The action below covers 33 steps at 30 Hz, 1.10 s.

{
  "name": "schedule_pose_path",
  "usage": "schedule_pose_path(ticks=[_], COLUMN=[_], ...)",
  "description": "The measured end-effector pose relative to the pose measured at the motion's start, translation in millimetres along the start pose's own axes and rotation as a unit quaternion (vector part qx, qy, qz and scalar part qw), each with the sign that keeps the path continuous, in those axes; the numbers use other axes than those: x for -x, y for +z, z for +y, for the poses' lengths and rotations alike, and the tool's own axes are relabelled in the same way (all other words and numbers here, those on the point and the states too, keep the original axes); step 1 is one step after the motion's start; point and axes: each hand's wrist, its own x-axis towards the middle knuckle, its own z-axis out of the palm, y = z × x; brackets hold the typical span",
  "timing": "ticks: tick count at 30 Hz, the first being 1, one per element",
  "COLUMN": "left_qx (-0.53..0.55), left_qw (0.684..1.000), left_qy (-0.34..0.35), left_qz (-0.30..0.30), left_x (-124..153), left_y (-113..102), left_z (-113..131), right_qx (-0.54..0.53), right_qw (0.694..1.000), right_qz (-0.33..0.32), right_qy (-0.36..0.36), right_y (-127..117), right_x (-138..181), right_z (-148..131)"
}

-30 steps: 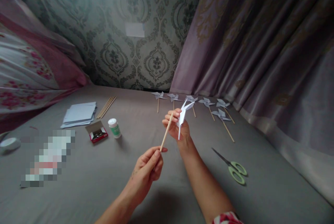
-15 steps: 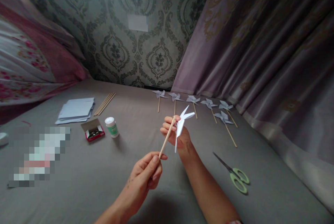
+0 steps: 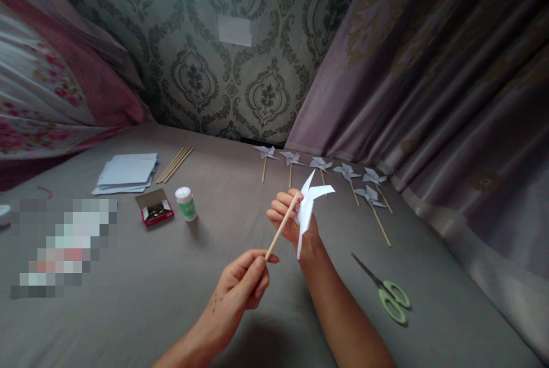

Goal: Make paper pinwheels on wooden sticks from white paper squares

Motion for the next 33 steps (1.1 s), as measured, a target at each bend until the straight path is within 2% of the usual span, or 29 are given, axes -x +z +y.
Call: schedule_pose_path(ticks=[14, 33], left_qx=[-0.014, -0.002], left_qw=[1.000, 1.000], left_qy=[0.009, 0.015], left_qz=[0.001, 0.000], left_x=[-0.2, -1.7], left_y=[-2.6, -4.1], left_z=[-1.8, -6.2], right_qx=[0.031, 0.021], right_qw=[0.999, 1.000], right_qz=[0.003, 0.015], right_qy=[-0.013, -0.014], right_y=[0.3, -0.5], right_x=[-0.4, 0.6], right_z=[-0.4, 0.2])
